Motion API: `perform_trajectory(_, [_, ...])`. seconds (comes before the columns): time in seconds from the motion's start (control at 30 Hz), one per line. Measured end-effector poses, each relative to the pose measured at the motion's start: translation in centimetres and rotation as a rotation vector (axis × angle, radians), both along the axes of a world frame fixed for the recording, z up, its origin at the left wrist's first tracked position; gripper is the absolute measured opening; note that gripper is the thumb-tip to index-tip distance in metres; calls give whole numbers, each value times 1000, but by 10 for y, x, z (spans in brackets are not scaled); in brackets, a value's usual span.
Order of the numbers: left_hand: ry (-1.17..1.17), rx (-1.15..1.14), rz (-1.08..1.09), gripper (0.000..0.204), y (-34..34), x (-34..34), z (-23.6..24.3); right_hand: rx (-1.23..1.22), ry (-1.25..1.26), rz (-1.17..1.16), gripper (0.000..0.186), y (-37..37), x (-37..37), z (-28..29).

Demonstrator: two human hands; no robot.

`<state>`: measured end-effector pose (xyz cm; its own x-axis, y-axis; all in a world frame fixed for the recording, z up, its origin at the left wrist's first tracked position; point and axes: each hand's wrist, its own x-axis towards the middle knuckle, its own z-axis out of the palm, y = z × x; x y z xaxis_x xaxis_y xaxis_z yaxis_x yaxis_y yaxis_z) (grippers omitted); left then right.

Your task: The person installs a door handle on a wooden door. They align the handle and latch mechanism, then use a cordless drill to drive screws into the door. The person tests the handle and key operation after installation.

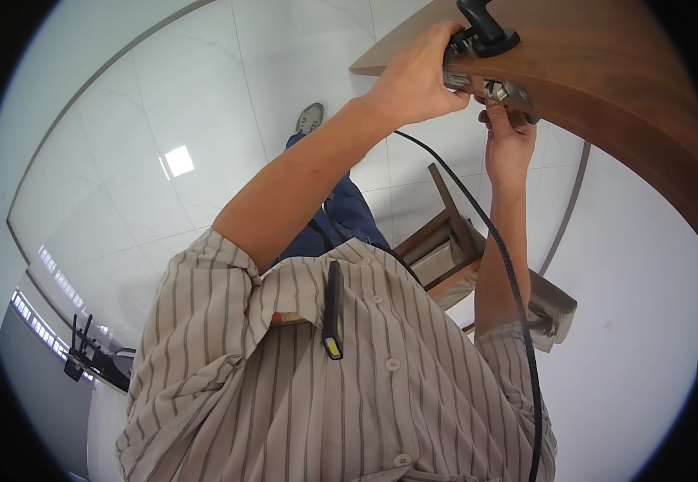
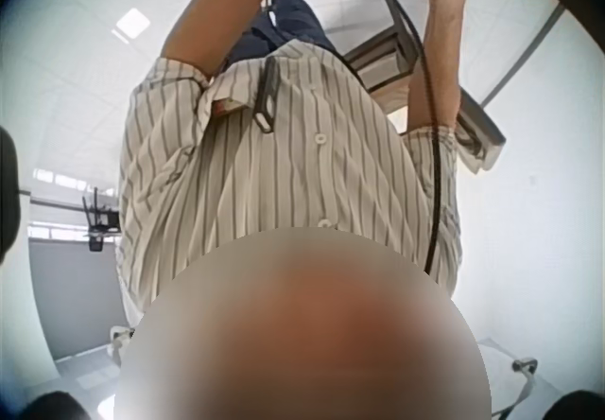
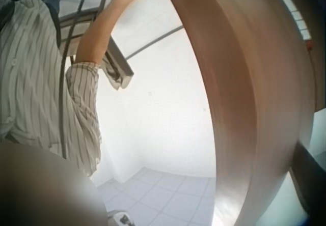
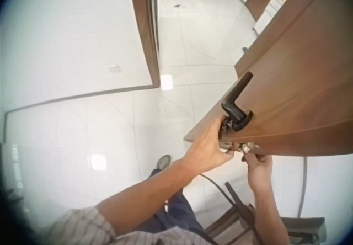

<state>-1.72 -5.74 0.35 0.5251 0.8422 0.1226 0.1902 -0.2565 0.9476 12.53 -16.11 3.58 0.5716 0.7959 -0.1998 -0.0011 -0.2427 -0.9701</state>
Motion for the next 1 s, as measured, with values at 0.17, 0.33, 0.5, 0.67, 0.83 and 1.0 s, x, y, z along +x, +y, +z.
perform_trajectory(0.17, [8, -29, -18, 74, 3, -3, 0, -16, 337, -141, 20, 4, 10, -2])
perform_trajectory(0.33, [-16, -64, -16, 76, 4, -4, 2, -202, 666, 70, 22, 6, 28, -2])
perform_trajectory(0.5, [19, -58, -20, 77, 1, -2, 2, -75, 487, -48, 20, 2, 19, -6])
perform_trajectory(0.67, [11, -32, 3, 75, 1, -1, 3, 77, 179, -37, 14, 1, 6, -9])
perform_trajectory(0.83, [16, -49, -6, 75, -1, -1, 2, 19, -99, 70, 19, -4, 9, -10])
perform_trajectory(1.0, [23, -40, 3, 75, -2, -1, -1, 58, 9, 33, 21, -5, 8, -14])
